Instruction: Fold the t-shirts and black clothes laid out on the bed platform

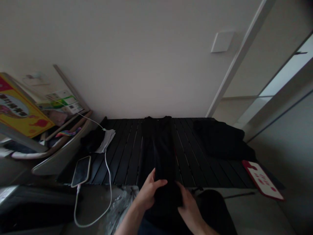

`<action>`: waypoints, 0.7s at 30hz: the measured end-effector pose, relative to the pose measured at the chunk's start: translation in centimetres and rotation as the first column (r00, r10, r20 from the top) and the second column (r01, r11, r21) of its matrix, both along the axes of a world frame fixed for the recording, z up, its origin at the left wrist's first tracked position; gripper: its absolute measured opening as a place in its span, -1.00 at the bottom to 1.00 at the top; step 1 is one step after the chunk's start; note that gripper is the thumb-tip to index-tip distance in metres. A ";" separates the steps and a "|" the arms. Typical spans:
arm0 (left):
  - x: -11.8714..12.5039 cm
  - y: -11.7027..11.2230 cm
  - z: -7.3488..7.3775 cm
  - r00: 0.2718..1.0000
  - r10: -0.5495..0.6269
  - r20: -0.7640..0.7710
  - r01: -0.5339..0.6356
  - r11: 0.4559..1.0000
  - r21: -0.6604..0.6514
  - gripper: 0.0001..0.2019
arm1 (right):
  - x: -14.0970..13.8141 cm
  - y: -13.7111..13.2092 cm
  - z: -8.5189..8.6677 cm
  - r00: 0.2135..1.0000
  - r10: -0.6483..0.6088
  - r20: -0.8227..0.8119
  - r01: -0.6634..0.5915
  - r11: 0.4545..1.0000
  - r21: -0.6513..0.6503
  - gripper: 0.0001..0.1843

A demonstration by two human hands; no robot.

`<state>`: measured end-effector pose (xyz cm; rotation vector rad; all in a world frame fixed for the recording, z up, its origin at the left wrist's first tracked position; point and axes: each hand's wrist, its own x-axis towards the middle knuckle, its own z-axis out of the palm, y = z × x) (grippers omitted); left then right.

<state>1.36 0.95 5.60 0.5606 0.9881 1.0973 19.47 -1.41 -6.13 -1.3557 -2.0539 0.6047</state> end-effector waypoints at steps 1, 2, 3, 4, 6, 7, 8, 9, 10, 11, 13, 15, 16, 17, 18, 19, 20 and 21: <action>-0.2 -0.1 -0.1 0.999 0.015 -0.038 -0.015 1.000 0.018 -0.38 | 0.7 -0.1 0.1 1.000 0.012 -0.002 -0.012 1.000 0.015 -0.12; -0.6 -0.2 -0.4 0.994 0.035 -0.101 -0.031 0.999 0.043 -0.33 | 1.5 -0.4 0.0 1.000 0.013 -0.001 -0.013 0.999 0.046 -0.11; -1.0 -0.5 -1.1 0.980 0.056 -0.193 -0.043 0.997 0.071 -0.28 | 2.2 -0.8 -0.2 1.000 0.009 0.000 -0.009 0.997 0.083 -0.12; -1.4 -0.9 -2.0 0.948 0.072 -0.310 -0.046 0.995 0.093 -0.23 | 2.9 -1.3 -0.5 1.000 0.006 0.001 -0.006 0.993 0.118 -0.15; -2.2 -1.9 -4.4 0.817 0.056 -0.574 0.000 0.995 0.098 -0.15 | 4.0 -2.4 -1.5 1.000 0.029 -0.001 -0.028 0.982 0.188 -0.24; -2.6 -2.6 -5.9 0.722 0.034 -0.691 0.031 0.996 0.081 -0.12 | 4.4 -2.9 -1.9 0.999 0.050 -0.002 -0.048 0.975 0.216 -0.27; -2.9 -3.4 -7.3 0.630 0.000 -0.777 0.072 0.996 0.058 -0.10 | 4.6 -3.3 -2.2 0.997 0.074 0.001 -0.073 0.971 0.228 -0.30; -3.3 -4.2 -8.7 0.546 -0.013 -0.838 0.111 0.992 0.057 -0.10 | 4.8 -3.6 -2.4 0.995 0.098 0.012 -0.099 0.971 0.216 -0.30; -3.7 -5.0 -10.0 0.456 0.013 -0.890 0.144 0.986 0.088 -0.12 | 4.9 -3.7 -2.2 0.992 0.119 0.027 -0.122 0.975 0.183 -0.28; -4.2 -5.8 -11.2 0.353 0.071 -0.933 0.170 0.975 0.139 -0.16 | 5.1 -3.8 -1.8 0.988 0.145 0.042 -0.150 0.979 0.135 -0.26; -5.2 -7.2 -13.1 0.089 0.226 -0.970 0.206 0.949 0.240 -0.22 | 5.3 -3.5 -0.2 0.967 0.246 0.063 -0.248 0.968 0.025 -0.24; -6.4 -8.1 -14.5 -0.203 0.324 -0.924 0.250 0.930 0.271 -0.21 | 5.5 -2.8 1.9 0.928 0.367 0.059 -0.362 0.929 -0.083 -0.25; -6.8 -8.3 -15.0 -0.319 0.353 -0.880 0.297 0.919 0.261 -0.19 | 5.6 -2.5 2.9 0.910 0.411 0.053 -0.401 0.905 -0.142 -0.27; -7.3 -8.3 -15.5 -0.402 0.385 -0.831 0.360 0.901 0.243 -0.18 | 5.6 -2.1 3.9 0.899 0.436 0.047 -0.418 0.885 -0.205 -0.29; -7.6 -8.1 -15.8 -0.453 0.424 -0.785 0.434 0.873 0.221 -0.18 | 5.6 -1.9 4.8 0.897 0.440 0.042 -0.414 0.870 -0.266 -0.30; -7.8 -7.8 -16.1 -0.475 0.467 -0.745 0.509 0.837 0.200 -0.19 | 5.5 -1.6 5.6 0.901 0.433 0.039 -0.400 0.859 -0.320 -0.30; -7.9 -7.3 -16.2 -0.480 0.507 -0.716 0.572 0.800 0.183 -0.21 | 5.4 -1.4 6.3 0.903 0.429 0.034 -0.389 0.847 -0.363 -0.29; -8.0 -6.8 -16.2 -0.477 0.534 -0.698 0.615 0.770 0.170 -0.22 | 5.3 -1.3 7.0 0.902 0.431 0.025 -0.387 0.833 -0.395 -0.25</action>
